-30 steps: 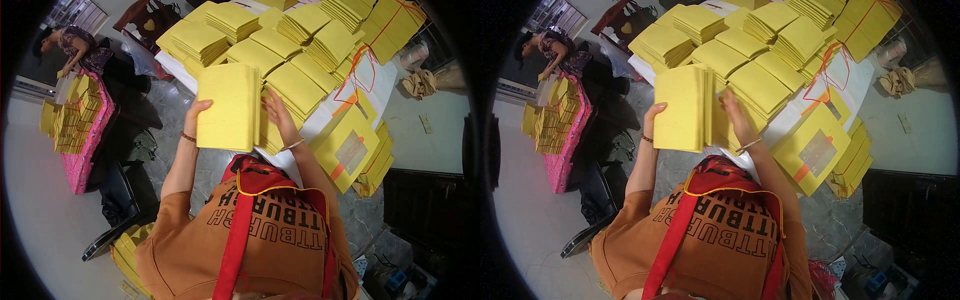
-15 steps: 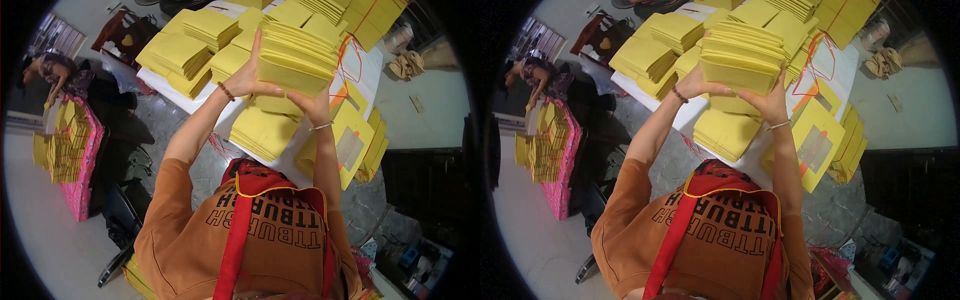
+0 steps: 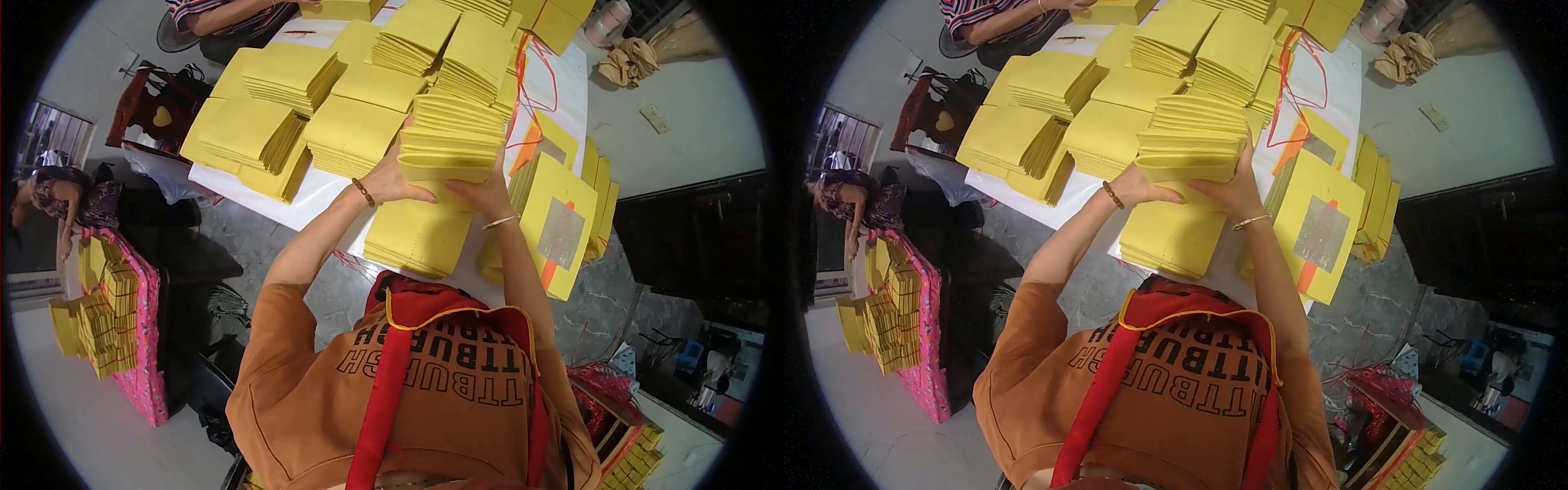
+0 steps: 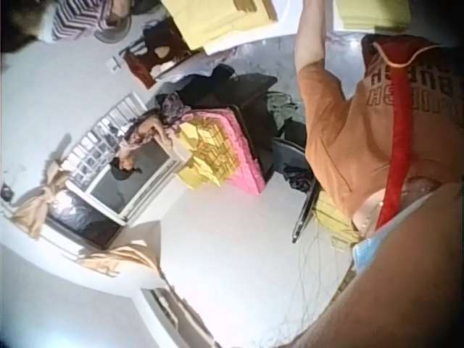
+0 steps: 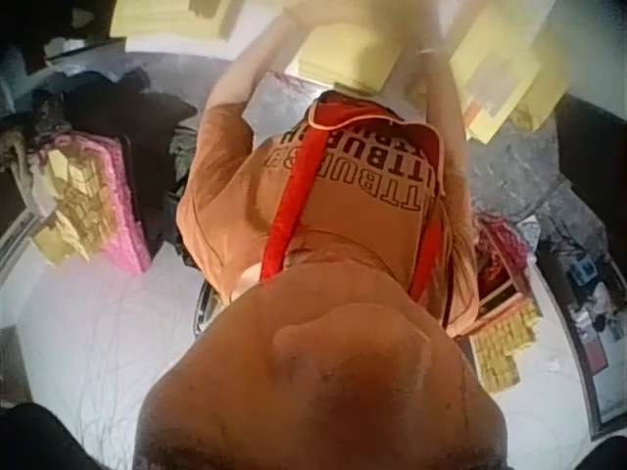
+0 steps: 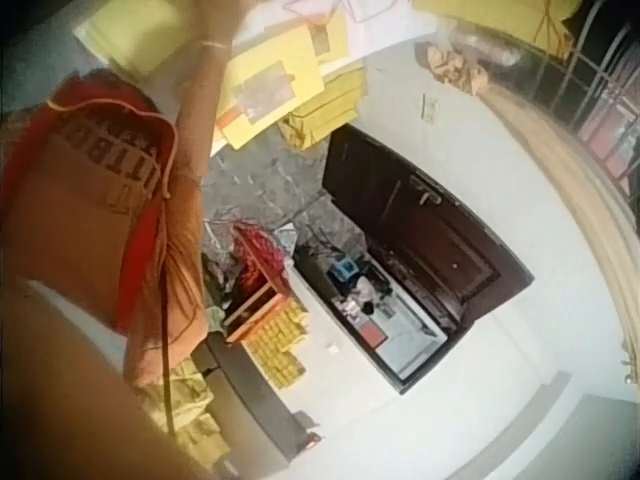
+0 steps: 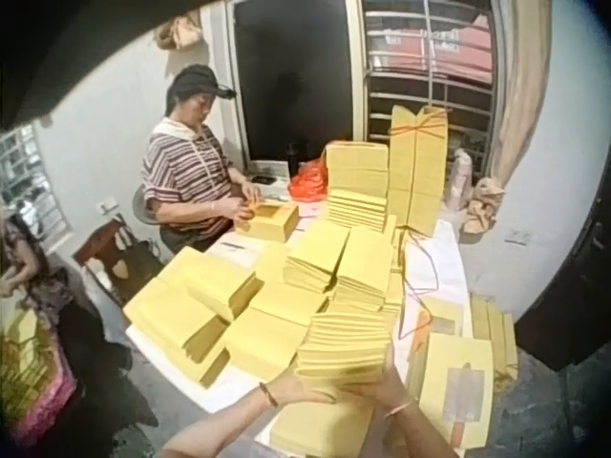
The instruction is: Arranging and stacking yellow paper sheets with foil centers on a table.
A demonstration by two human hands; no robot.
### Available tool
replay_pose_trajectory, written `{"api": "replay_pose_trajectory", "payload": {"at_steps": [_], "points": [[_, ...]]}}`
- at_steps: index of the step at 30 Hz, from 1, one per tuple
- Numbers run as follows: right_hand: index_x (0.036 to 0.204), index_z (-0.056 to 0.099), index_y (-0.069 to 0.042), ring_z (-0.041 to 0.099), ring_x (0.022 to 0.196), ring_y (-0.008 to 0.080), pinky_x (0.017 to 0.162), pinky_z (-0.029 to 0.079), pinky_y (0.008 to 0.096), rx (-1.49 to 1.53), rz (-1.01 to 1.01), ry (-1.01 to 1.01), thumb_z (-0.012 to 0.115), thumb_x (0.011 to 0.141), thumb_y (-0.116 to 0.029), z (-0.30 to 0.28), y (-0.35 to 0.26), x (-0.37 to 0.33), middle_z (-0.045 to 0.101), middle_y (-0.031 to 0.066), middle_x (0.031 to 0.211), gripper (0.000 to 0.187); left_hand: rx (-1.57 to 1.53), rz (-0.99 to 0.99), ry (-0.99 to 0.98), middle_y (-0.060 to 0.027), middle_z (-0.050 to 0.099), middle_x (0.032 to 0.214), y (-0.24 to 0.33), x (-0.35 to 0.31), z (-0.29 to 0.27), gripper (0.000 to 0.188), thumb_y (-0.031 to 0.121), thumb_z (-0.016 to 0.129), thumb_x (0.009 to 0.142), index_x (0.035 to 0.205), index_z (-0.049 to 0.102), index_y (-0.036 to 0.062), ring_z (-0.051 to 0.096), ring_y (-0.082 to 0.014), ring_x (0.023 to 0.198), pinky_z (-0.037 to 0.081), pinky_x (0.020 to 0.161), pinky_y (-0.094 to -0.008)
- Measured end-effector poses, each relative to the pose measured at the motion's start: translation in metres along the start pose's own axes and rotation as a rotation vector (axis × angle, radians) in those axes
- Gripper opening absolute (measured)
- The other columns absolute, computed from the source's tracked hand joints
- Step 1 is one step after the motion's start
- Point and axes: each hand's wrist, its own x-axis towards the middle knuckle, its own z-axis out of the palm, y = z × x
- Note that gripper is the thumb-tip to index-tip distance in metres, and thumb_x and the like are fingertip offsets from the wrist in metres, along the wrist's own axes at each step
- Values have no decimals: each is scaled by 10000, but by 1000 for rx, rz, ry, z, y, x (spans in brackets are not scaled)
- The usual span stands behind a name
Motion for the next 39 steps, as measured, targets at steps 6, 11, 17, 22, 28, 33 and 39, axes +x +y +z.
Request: {"api": "replay_pose_trajectory", "payload": {"at_steps": [6,11,17,22,28,33,39], "points": [[1321,199,-18,483,1125,221,958,411,317,-279,-105,24,863,523,-82,-9,-18,-1,476,98,1194,1040,-159,103,55,-213,78,1456,42,-5,-8,1308,329,866,465,1420,27,23,108,-365,1345,167,1109,-424],[1266,272,-16,485,1126,229,955,415,324,-453,-253,94,869,517,-100,-4,-30,5,478,110,1188,962,318,296,342,-198,245,1384,48,4,-17,1242,261,858,510,1419,47,17,350,-352,1219,338,1016,-377],[1234,356,-1,598,962,239,811,521,345,432,28,114,741,713,-80,14,-84,54,561,142,1102,652,-351,252,316,-178,330,1375,76,6,-78,1033,393,701,745,1443,34,28,364,-239,1233,344,976,-327],[1133,525,-12,603,954,232,799,520,368,667,303,27,742,734,-159,48,-39,101,586,128,1083,477,-441,104,285,-135,324,1407,32,-21,-102,897,505,553,838,1447,85,41,361,-208,1254,311,977,-287],[1207,492,-17,583,1011,248,840,499,369,876,526,-137,700,793,-250,95,4,134,580,116,1139,519,-795,-164,384,-71,574,1170,44,-36,-120,547,178,647,793,1282,454,28,525,-141,1090,406,923,-286],[1266,469,-66,518,1127,252,947,422,398,660,567,-68,528,869,-494,108,-5,148,530,111,1250,587,-992,-282,344,-59,600,1101,2,-16,-146,410,204,650,793,1161,541,58,550,-170,1048,427,902,-302],[1280,442,-60,500,1152,257,963,414,402,715,627,9,421,937,-439,112,-2,151,508,111,1274,512,-997,-405,332,-69,602,1105,-29,9,-156,440,241,675,772,1154,551,60,552,-192,1044,428,904,-325]]}}
